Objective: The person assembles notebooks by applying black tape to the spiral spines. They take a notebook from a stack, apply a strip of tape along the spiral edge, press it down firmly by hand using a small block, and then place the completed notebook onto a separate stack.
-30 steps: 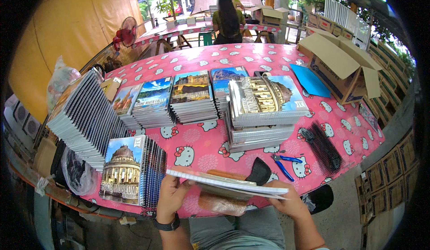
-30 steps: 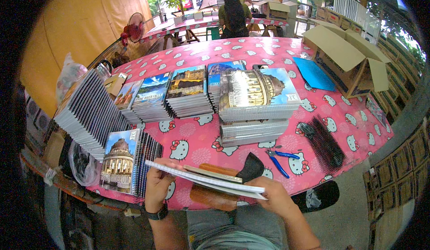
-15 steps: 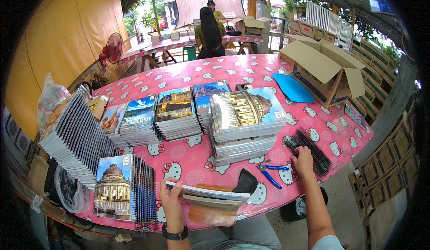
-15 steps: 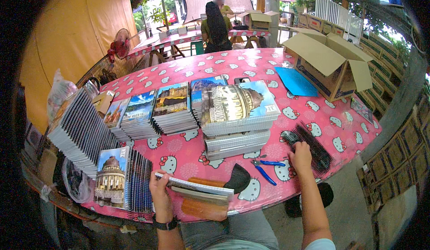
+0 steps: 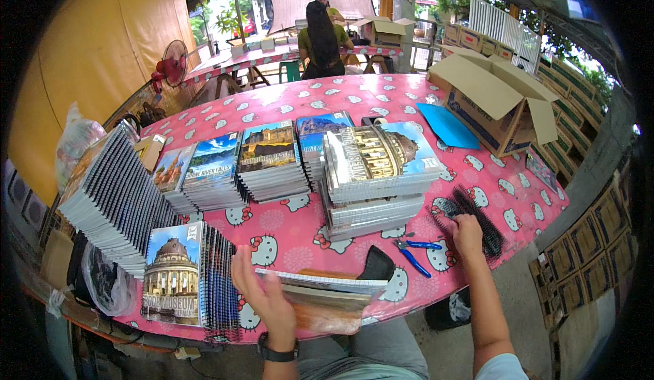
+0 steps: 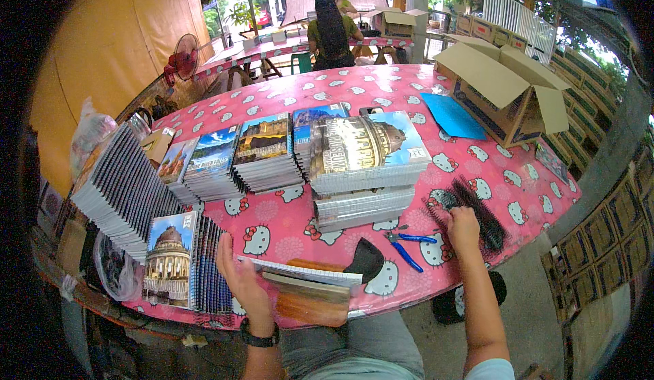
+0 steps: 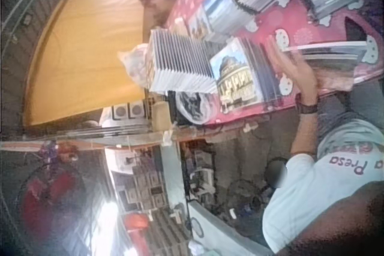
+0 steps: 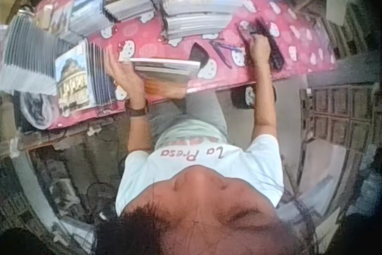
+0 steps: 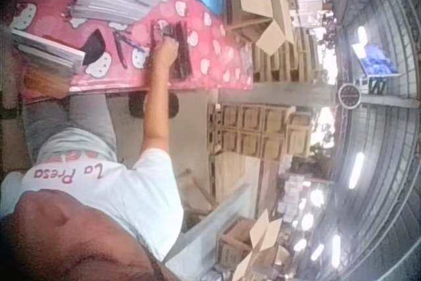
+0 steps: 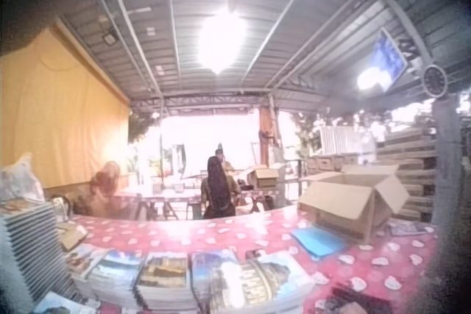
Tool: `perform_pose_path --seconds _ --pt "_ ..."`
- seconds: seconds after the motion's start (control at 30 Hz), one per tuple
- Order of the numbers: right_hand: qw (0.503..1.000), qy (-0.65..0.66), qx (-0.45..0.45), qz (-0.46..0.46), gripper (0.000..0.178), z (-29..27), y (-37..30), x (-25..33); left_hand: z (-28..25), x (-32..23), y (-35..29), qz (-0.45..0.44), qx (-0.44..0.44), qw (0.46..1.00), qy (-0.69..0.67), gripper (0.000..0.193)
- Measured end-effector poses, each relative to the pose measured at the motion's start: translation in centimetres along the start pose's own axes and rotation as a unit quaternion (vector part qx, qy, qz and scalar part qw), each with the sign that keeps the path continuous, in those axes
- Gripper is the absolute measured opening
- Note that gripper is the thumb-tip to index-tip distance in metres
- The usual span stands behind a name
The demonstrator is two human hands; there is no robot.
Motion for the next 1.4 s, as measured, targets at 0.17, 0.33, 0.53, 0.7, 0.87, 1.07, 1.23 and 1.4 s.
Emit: perform_pose_path --seconds 0.17,0.33,0.53,0.7,0.87,1.07,1.23,1.4 --pt "0.983 0.168 -0.077 0.009 0.018 -5.9 -0.3 3.6 6.0 -7.3 -4.9 0.18 0.271 0.932 0.157 0.069" --pt "0.931 0.314 0.163 -0.095 0.024 -10.8 -3.9 12.3 9.1 -6.1 -6.1 0.156 0.354 0.91 0.152 0.044" --pt "0.844 0.428 0.296 -0.13 0.024 -10.1 -8.2 17.8 9.2 -7.4 -6.6 0.202 0.272 0.931 0.134 0.034" --pt "0.854 0.428 0.253 -0.157 0.02 -9.9 -7.8 17.6 9.3 -7.6 -6.6 0.2 0.273 0.933 0.123 0.033" --pt "0.852 0.44 0.218 -0.184 0.018 -9.8 -7.7 17.9 9.2 -7.6 -6.6 0.209 0.281 0.932 0.093 0.035" --pt "0.834 0.449 0.21 -0.243 0.022 -10.2 -8.1 18.3 9.2 -7.6 -6.5 0.211 0.299 0.929 0.064 0.037" --pt "0.827 0.456 0.238 -0.226 0.018 -10.1 -8.5 18.3 9.2 -7.6 -6.4 0.209 0.3 0.929 0.064 0.04" --pt "0.834 0.442 0.31 -0.119 0.026 -8.9 -8.8 17.7 8.9 -8.2 -6.1 0.2 0.327 0.922 0.062 0.039"
Point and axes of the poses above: each hand's wrist, its own y-axis towards the middle knuckle, its own z-axis out of the palm, x = y × z, the point moved 8 cm from there along y, towards the middle knuckle, and after that the axes turned 4 degrees about z, right-handed, at the moved point
